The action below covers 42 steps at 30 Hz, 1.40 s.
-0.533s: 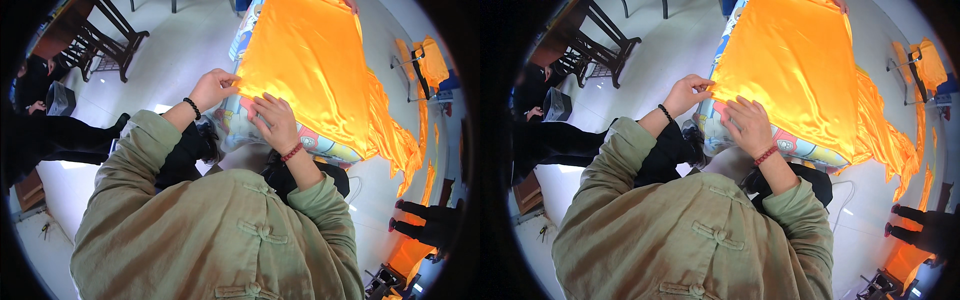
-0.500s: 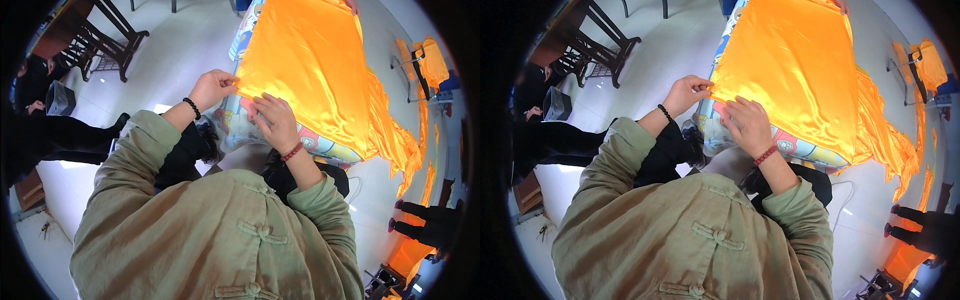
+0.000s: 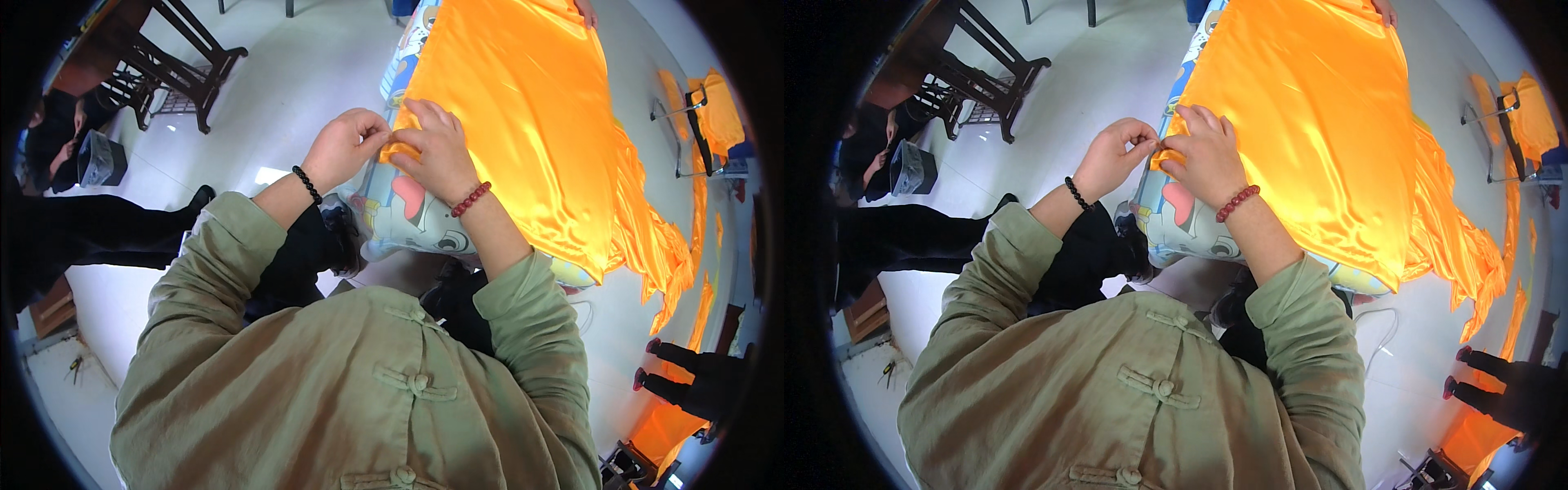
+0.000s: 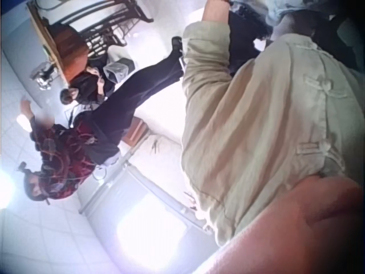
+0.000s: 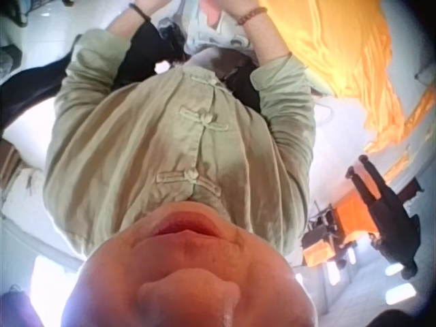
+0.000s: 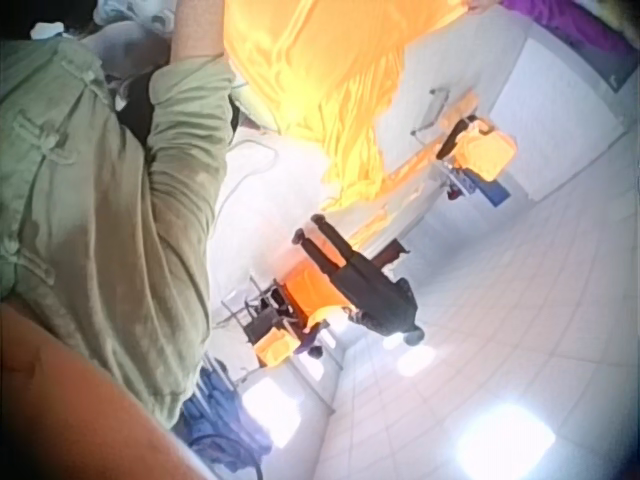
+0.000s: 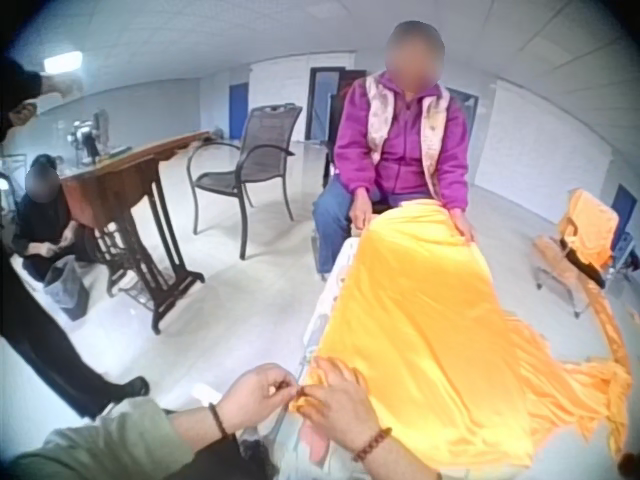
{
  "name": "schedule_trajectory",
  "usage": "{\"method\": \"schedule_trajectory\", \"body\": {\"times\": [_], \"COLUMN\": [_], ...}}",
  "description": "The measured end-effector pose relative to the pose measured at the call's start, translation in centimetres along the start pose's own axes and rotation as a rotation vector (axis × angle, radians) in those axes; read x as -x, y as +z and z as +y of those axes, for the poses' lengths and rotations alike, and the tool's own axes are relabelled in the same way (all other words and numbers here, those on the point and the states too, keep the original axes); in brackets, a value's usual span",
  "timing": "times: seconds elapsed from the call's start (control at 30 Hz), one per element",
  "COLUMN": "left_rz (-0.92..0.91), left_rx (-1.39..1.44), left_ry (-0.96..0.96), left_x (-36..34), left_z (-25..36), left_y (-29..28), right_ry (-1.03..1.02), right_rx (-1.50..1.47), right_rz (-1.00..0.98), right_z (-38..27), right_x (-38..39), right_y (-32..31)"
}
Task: The person irons a large orange fabric laid on a padded surface. They use a steam iron to smooth the material, periodically lifting and repositioning the fabric to access different areas.
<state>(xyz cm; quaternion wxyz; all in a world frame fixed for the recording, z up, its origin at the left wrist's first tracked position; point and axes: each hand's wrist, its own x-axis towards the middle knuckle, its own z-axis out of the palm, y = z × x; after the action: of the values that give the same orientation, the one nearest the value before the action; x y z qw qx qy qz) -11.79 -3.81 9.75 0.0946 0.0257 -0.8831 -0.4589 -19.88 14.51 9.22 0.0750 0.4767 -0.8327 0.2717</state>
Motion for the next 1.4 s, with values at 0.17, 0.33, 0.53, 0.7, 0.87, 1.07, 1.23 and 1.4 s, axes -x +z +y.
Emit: {"method": "schedule_trajectory", "body": {"times": [0.17,0.33,0.53,0.7,0.87,1.07,1.23,1.4], "left_rz": [-0.016,-0.019,-0.035,-0.035,-0.139,-0.190,-0.170,-0.133], "left_rx": [0.068,0.302,0.437,0.242,0.185,0.285,0.047,-0.128], "left_ry": [-0.005,-0.050,0.004,0.289,0.570,0.704,0.607,0.489], "left_x": [-1.1,-1.6,-1.8,-2.6,-2.7,-2.7,-3.4,-3.7], "left_z": [0.1,1.0,4.8,9.1,13.6,14.8,15.5,14.7], "left_y": [-0.2,-0.3,-1.4,-2.2,-2.9,-2.4,-1.9,-0.9], "right_ry": [0.010,0.096,0.017,-0.037,-0.047,-0.043,0.169,0.198], "right_rx": [-0.198,-0.337,-0.454,-0.581,-0.550,-0.729,-0.673,-0.630], "right_rz": [-0.001,-0.053,-0.019,-0.024,0.011,0.042,0.018,0.065], "right_z": [1.3,1.3,0.8,-0.5,-1.4,-1.5,-0.4,1.1], "right_x": [-0.8,-1.0,-1.0,-0.2,1.4,2.5,3.1,3.5], "right_y": [0.1,-1.2,-6.0,-11.5,-16.9,-19.7,-19.8,-18.5]}}
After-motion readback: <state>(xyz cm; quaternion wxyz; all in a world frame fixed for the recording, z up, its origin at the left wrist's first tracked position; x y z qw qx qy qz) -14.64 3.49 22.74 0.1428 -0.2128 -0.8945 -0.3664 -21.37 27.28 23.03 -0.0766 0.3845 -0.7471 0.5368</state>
